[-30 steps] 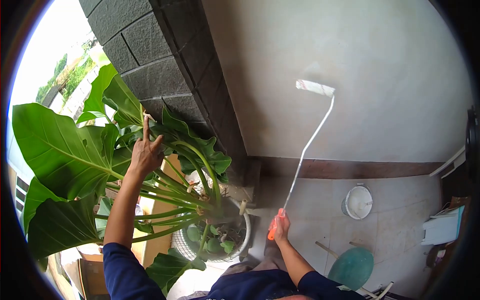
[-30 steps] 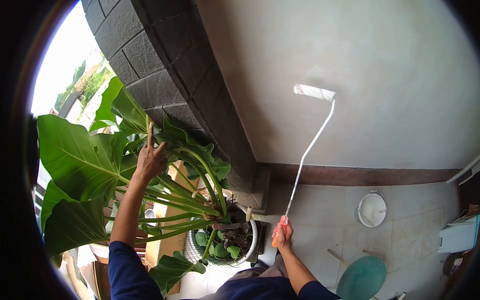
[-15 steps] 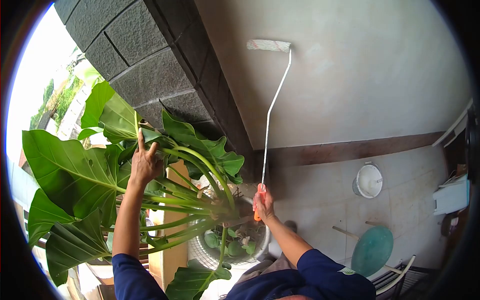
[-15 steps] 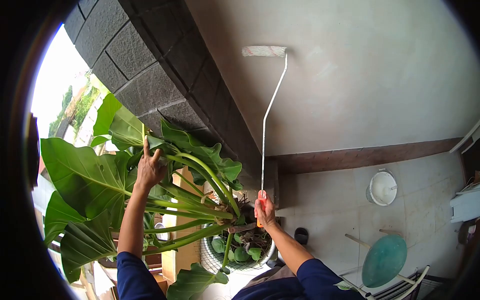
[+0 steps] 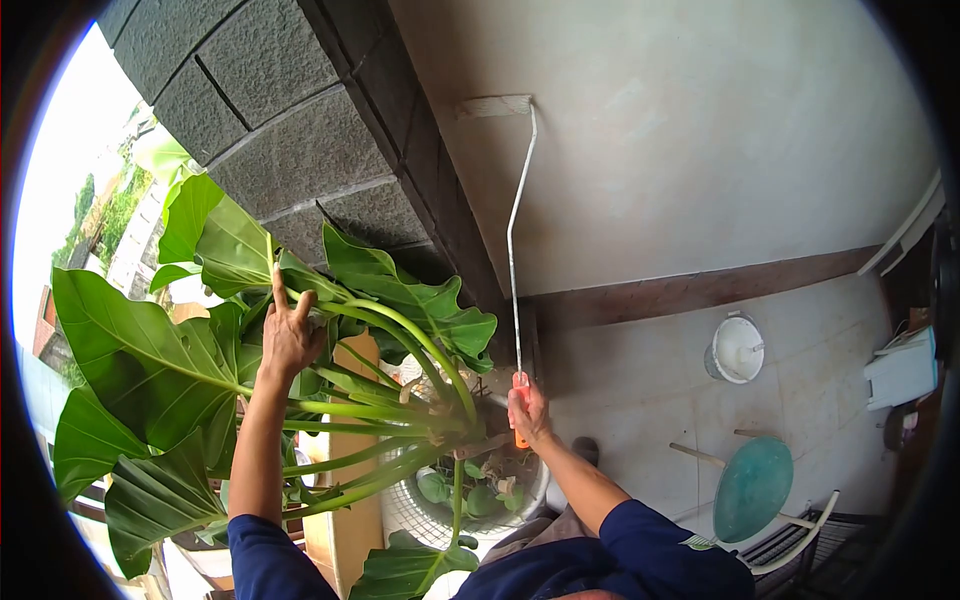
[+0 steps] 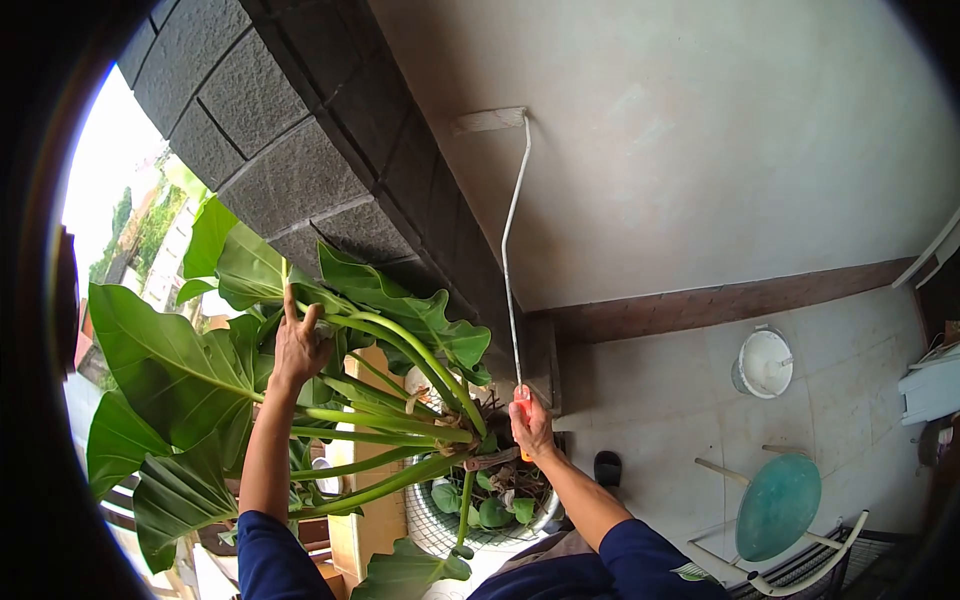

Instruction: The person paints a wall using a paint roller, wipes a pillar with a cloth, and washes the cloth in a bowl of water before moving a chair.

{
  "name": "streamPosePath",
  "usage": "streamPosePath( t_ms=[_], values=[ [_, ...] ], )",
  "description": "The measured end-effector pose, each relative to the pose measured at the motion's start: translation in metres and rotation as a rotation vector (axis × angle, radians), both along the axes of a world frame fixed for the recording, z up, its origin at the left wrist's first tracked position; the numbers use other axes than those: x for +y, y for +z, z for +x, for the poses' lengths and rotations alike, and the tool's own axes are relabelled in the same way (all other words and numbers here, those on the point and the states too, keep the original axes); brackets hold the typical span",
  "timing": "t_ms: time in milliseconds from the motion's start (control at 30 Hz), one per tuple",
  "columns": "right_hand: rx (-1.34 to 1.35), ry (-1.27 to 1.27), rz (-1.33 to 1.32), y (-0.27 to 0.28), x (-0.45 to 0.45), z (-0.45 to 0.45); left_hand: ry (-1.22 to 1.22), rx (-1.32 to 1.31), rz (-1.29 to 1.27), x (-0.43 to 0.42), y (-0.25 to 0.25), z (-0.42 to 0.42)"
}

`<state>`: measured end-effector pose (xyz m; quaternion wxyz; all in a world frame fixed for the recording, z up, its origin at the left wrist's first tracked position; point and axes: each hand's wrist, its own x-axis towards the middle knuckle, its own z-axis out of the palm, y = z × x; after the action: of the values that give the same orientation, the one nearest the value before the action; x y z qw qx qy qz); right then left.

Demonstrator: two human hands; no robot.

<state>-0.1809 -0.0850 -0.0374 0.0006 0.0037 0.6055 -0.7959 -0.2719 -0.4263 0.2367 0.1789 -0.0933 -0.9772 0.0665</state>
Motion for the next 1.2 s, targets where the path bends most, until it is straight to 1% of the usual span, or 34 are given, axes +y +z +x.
streamPosePath(
  t_ms=[33, 167, 367, 467, 600, 700, 867, 967, 1100, 1200],
  values=[
    [-0.028, 0.006, -0.006, -0.002, 0.000, -0.001, -0.004, 0.007, -0.009, -0.001, -0.001, 0.000],
    [0.086, -0.083, 0.164, -0.028, -0.004, -0.007, 0.009, -0.005, -0.004, -0.003, -0.002, -0.001],
    [0.114, -0.097, 0.203, -0.009, -0.002, -0.019, 0.009, -0.022, 0.012, -0.005, -0.005, -0.003],
    [0.094, -0.068, 0.228, -0.008, -0.002, -0.029, 0.006, -0.024, 0.019, -0.006, -0.005, -0.003],
    [0.090, -0.075, 0.246, 0.011, -0.004, -0.043, 0.017, -0.036, 0.032, -0.004, -0.003, -0.003],
    [0.147, -0.114, 0.229, 0.012, -0.007, -0.044, 0.008, -0.031, 0.039, -0.005, -0.005, -0.003],
    [0.122, -0.093, 0.250, 0.001, -0.004, -0.035, 0.004, -0.012, 0.030, -0.005, -0.005, -0.002],
    [0.152, -0.106, 0.248, 0.005, -0.006, -0.039, 0.000, -0.011, 0.031, -0.005, -0.006, -0.002],
    [0.223, -0.132, 0.247, 0.059, -0.004, -0.066, 0.024, -0.021, 0.030, -0.004, -0.004, -0.001],
    [0.242, -0.145, 0.296, 0.072, 0.000, -0.080, 0.017, -0.007, 0.029, -0.002, -0.004, -0.001]
  ],
)
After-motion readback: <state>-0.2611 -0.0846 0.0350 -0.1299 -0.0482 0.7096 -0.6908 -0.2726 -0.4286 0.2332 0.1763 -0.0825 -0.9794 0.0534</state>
